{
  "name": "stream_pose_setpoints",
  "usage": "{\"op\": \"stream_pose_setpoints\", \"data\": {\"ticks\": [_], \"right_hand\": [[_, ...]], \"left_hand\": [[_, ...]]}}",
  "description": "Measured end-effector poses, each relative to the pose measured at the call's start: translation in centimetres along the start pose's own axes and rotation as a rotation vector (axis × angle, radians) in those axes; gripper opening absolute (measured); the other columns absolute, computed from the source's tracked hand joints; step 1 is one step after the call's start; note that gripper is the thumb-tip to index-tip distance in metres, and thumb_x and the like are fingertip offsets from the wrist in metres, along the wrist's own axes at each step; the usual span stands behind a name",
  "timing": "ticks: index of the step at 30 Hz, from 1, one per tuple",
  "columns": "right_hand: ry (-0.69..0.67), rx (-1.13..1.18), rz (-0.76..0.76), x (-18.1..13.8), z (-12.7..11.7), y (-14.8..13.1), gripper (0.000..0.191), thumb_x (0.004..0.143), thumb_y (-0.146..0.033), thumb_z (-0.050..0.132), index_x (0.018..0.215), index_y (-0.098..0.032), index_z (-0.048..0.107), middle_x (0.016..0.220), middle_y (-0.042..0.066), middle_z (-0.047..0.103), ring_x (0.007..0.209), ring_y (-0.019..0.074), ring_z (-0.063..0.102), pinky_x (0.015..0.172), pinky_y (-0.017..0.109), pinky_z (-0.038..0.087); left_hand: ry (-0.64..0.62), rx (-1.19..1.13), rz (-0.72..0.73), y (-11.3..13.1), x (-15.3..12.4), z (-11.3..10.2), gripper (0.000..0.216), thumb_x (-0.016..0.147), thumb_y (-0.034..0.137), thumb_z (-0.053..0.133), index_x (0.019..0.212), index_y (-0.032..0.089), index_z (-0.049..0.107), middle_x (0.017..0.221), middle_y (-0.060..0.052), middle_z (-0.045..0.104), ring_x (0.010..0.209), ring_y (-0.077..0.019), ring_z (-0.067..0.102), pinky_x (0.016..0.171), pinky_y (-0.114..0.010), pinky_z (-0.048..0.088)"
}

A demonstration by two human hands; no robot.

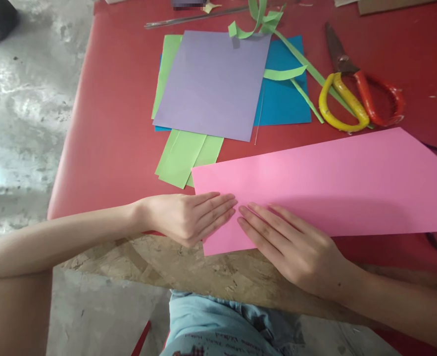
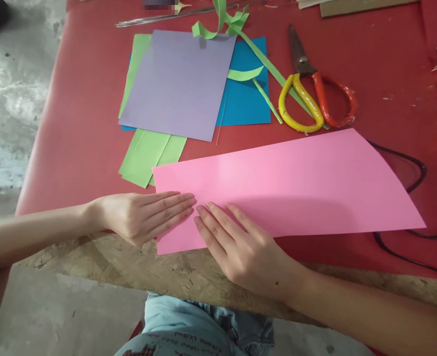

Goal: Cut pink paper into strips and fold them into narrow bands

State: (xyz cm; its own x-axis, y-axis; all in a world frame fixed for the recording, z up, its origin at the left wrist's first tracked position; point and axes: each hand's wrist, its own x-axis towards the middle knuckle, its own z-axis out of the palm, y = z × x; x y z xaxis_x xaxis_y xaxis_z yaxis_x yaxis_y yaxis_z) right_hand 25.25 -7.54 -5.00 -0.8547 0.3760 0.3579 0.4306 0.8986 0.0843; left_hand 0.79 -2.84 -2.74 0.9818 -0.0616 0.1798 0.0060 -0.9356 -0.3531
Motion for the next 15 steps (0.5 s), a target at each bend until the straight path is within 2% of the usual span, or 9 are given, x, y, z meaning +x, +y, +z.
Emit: {"op": "stream_pose_setpoints", "data": {"ticks": [15], "right_hand": [[0.015, -0.007, -0.007, -0.07, 0.06, -0.12, 0.036, 0.092, -0.008, 0.035, 0.116, -0.002, 0.061, 0.119, 0.012, 0.064, 0.110, 0.0242, 0.061, 0.092, 0.039, 0.049]], "left_hand": [[0.017, -0.017, -0.005, -0.08, 0.12, 0.05, 0.040, 0.089, 0.005, 0.029, 0.105, -0.001, 0.066, 0.104, -0.016, 0.071, 0.100, -0.0234, 0.069, 0.083, -0.030, 0.061]]}}
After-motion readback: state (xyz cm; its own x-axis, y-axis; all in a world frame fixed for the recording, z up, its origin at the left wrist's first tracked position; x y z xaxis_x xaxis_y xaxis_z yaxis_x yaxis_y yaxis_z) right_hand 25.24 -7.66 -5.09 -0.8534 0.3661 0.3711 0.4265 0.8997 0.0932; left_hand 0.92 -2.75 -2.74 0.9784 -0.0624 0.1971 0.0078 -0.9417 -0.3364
